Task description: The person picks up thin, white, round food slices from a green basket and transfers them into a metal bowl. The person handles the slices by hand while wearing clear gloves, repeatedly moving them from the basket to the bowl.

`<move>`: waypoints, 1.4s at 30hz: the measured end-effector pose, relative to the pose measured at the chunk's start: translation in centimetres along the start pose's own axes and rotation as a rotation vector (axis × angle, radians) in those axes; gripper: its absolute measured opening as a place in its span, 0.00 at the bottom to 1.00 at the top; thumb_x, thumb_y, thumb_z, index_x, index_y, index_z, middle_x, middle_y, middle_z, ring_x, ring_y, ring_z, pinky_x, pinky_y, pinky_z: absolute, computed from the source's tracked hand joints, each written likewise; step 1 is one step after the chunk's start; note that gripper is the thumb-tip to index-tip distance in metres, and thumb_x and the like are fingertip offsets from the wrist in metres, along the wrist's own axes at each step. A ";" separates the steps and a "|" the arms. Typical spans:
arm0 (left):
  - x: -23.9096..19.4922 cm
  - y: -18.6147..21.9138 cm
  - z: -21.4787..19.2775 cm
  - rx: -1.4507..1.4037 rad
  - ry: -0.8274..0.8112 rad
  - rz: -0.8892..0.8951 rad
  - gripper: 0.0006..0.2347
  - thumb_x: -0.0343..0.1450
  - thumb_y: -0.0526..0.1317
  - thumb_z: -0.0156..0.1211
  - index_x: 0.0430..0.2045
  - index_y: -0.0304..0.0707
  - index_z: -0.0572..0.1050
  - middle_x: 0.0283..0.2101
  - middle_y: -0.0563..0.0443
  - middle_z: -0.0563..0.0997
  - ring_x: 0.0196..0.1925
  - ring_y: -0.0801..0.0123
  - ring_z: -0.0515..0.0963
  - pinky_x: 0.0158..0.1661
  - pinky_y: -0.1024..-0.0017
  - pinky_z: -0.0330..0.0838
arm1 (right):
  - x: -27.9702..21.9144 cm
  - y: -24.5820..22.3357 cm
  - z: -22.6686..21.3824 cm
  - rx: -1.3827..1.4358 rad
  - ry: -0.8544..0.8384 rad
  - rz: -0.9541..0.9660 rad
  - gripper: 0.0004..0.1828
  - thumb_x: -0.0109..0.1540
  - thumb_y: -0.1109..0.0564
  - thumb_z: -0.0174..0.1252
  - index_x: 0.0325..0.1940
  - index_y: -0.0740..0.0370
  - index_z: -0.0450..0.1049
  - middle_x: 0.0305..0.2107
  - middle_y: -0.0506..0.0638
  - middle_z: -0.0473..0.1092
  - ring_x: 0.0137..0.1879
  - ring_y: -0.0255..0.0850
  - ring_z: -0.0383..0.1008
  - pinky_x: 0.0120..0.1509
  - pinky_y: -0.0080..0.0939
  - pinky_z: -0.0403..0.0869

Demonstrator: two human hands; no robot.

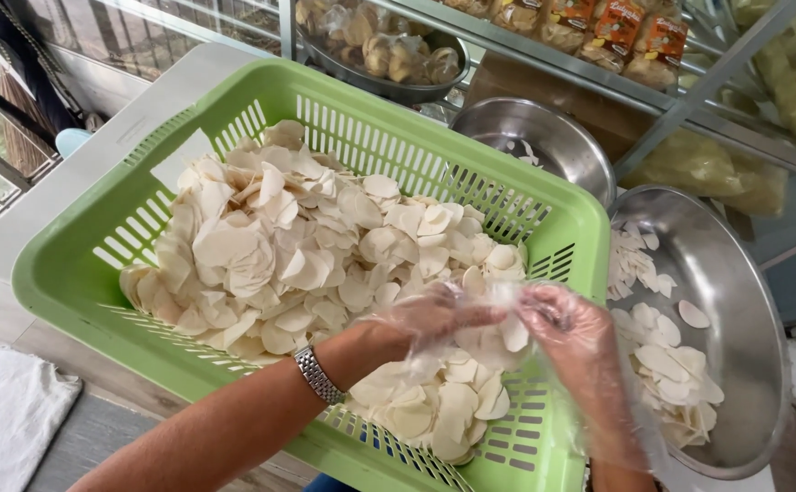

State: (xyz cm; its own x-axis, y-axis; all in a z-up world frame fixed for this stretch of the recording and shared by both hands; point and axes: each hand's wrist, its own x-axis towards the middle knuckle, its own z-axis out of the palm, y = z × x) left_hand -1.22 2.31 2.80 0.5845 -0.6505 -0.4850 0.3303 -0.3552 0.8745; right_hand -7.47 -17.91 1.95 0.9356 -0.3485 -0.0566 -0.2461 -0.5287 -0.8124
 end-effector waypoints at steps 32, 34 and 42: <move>2.0 -2.3 -0.1 -0.375 -0.006 0.150 0.25 0.68 0.54 0.53 0.52 0.33 0.77 0.54 0.40 0.82 0.51 0.58 0.81 0.48 0.69 0.79 | -3.9 2.2 -7.5 -0.442 0.630 -0.273 0.11 0.70 0.65 0.68 0.57 0.60 0.81 0.49 0.51 0.78 0.58 0.42 0.77 0.60 0.43 0.74; 2.3 -2.5 -0.2 -0.376 -0.049 0.135 0.26 0.72 0.53 0.48 0.51 0.25 0.75 0.51 0.34 0.81 0.48 0.52 0.81 0.49 0.65 0.79 | -3.8 0.1 -4.9 -0.027 0.012 -0.528 0.12 0.63 0.63 0.57 0.51 0.59 0.77 0.51 0.54 0.78 0.59 0.44 0.80 0.61 0.38 0.81; 6.5 -7.4 -0.5 -0.518 -0.337 0.574 0.18 0.75 0.52 0.55 0.30 0.32 0.77 0.29 0.47 0.77 0.27 0.69 0.77 0.27 0.77 0.76 | -1.1 1.8 0.8 -0.385 -0.143 -0.287 0.24 0.56 0.49 0.67 0.57 0.50 0.77 0.57 0.49 0.70 0.44 0.40 0.79 0.42 0.39 0.84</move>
State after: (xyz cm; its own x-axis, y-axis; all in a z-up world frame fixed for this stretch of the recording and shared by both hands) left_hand 0.51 0.99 -6.81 0.5403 -0.8308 0.1333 0.3960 0.3909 0.8309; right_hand -8.68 -17.83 0.08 0.9980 -0.0514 0.0371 -0.0236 -0.8447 -0.5348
